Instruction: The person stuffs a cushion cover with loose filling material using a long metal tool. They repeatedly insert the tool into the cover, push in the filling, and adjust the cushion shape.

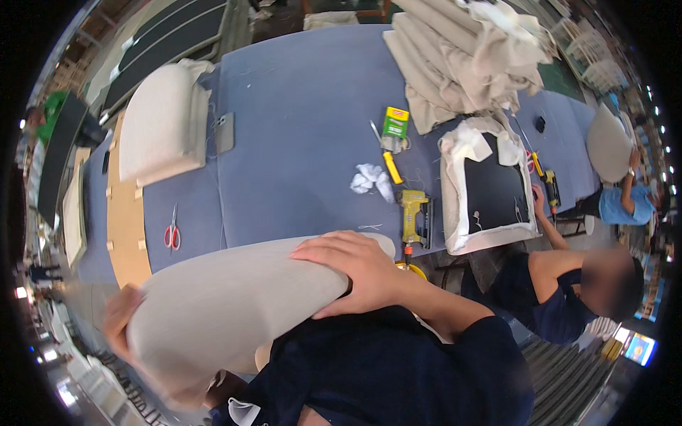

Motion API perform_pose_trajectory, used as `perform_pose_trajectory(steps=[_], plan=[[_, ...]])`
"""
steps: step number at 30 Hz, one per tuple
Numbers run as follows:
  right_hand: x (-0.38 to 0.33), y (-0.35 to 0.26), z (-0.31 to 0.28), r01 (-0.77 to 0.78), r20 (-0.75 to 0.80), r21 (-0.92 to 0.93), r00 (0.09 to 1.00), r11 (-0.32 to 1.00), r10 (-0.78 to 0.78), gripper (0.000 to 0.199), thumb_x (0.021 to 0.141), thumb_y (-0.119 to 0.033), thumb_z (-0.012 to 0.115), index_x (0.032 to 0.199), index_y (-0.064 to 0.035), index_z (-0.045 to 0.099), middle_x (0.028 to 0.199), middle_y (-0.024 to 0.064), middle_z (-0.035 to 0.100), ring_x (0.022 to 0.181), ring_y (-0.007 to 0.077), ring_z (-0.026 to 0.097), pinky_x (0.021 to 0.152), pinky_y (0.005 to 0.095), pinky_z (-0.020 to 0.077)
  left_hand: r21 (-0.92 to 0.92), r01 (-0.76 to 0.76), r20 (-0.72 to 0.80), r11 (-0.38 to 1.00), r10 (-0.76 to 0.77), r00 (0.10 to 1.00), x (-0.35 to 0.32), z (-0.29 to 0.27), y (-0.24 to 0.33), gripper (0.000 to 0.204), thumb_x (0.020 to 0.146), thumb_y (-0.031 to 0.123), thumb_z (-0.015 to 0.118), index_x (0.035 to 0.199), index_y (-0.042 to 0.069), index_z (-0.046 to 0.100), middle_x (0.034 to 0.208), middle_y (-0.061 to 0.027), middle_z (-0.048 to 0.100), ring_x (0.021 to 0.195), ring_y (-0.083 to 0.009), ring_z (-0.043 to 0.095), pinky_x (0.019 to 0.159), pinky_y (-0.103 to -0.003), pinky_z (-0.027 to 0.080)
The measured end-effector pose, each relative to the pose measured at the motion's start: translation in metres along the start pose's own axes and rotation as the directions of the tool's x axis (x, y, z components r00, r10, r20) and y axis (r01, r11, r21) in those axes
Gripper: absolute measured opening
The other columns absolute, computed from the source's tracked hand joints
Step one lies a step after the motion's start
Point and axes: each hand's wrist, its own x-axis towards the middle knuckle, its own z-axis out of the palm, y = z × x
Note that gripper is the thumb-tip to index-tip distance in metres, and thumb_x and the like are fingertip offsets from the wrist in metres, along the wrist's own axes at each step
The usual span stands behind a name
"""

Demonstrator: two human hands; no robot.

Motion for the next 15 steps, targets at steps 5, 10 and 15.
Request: perform_pose_trajectory(steps=[5, 10, 15], plan=[[-0.065, 0.172, -0.013, -0.511, 0.076, 0.450, 0.839, 0.733, 0.538, 0.044, 0.099, -0.040, 0.076, 0.126, -0.0058, 0.077, 0.123, 0.0147, 0.078, 0.116, 0.0388, 0.073, 0.100, 0.0449, 0.0567, -0.058, 0.223, 0.418, 0.973, -0.179, 0.891, 0.028, 0.091, 0.019, 0.058, 0.060, 0.019, 0.089, 0.114, 0.005, 0.075, 0.107, -0.0133, 0.075, 0.106, -0.0375, 0.070, 0.099, -0.048, 0.052], [-0.088, 0.337, -0.030, -0.809, -0.529, -0.262, 0.576, 0.526, 0.623, 0.041, 0.094, -0.037, 0.078, 0.125, -0.0094, 0.075, 0.117, 0.0157, 0.078, 0.108, 0.0339, 0.075, 0.096, 0.0439, 0.0584, -0.062, 0.123, 0.466, 0.990, -0.080, 0.881, 0.054, 0.142, 0.051, 0.060, 0.052, 0.019, 0.086, 0.111, 0.006, 0.079, 0.110, -0.0103, 0.077, 0.105, -0.0348, 0.071, 0.096, -0.046, 0.053], [-0.077, 0.378, -0.032, -0.856, -0.430, -0.399, 0.492, 0.330, 0.757, 0.048, 0.087, -0.037, 0.079, 0.126, -0.0094, 0.073, 0.120, 0.0199, 0.077, 0.114, 0.0394, 0.073, 0.101, 0.0505, 0.0570, -0.139, 0.037, 0.454, 0.990, 0.031, 0.890, 0.062, 0.153, 0.059, 0.052, 0.056, 0.017, 0.082, 0.105, 0.003, 0.080, 0.102, -0.0100, 0.078, 0.097, -0.0319, 0.073, 0.092, -0.047, 0.052]])
